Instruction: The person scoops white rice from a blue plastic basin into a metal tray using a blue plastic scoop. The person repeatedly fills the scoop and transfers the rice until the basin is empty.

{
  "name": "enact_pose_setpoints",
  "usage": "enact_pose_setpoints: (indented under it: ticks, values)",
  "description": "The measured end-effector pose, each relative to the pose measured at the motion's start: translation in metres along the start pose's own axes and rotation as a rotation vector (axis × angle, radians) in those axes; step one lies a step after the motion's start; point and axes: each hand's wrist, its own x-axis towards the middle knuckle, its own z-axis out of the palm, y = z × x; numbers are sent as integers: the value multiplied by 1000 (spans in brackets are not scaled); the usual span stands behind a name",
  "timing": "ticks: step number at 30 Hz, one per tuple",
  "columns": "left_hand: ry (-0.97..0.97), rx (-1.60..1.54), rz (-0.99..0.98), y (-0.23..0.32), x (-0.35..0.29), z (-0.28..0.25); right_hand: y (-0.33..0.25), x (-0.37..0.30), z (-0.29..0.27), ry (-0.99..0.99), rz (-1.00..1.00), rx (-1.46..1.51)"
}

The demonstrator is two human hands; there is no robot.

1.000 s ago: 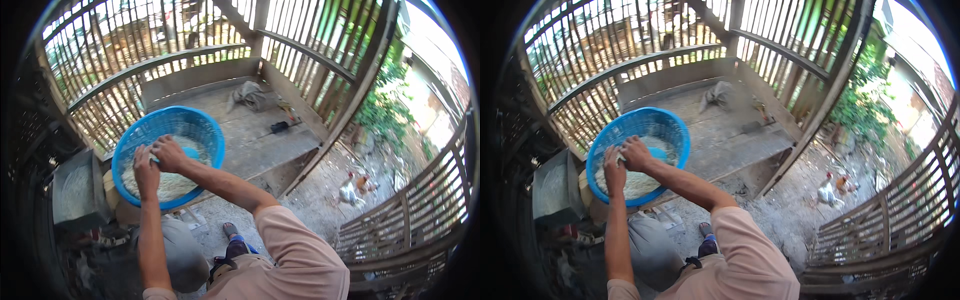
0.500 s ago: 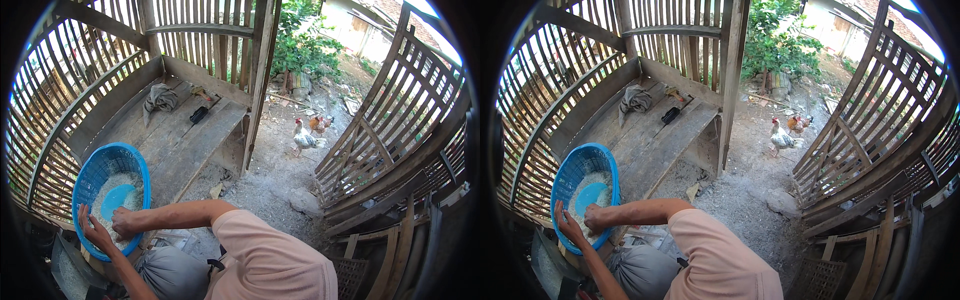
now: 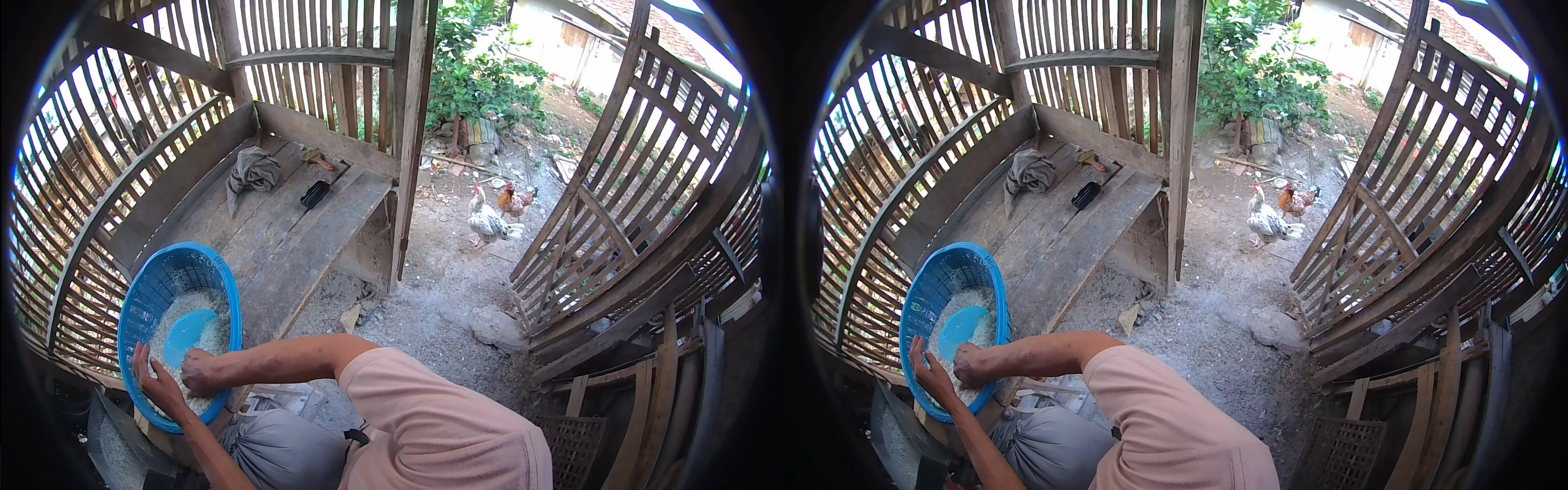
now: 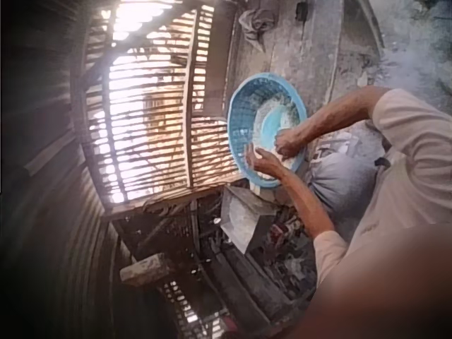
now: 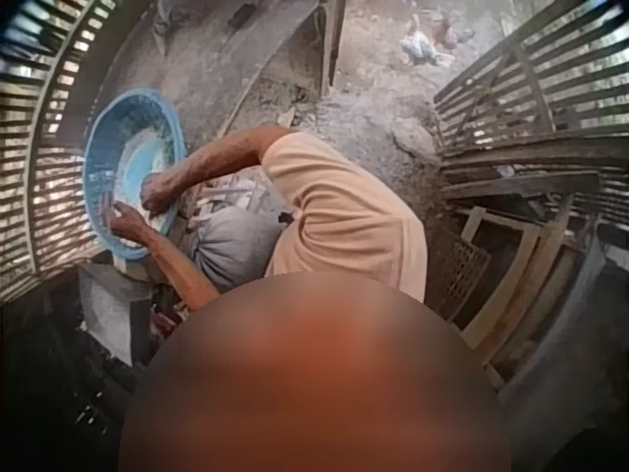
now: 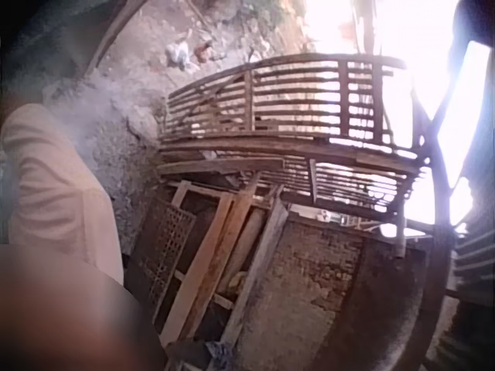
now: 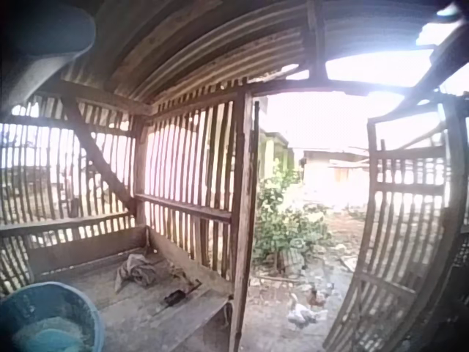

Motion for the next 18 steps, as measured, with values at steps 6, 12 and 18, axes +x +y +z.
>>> enact_pose_setpoints:
  ticks: [6, 12, 18]
  values:
    - [-3, -26, 3, 2, 3, 5, 8, 9, 12, -1, 8, -15]
    - [-12, -24, -18, -2, -3, -4, -2, 4, -8, 86, 22, 119]
    - [0, -18, -37, 4, 5, -1, 20, 16, -5, 216, 214, 357]
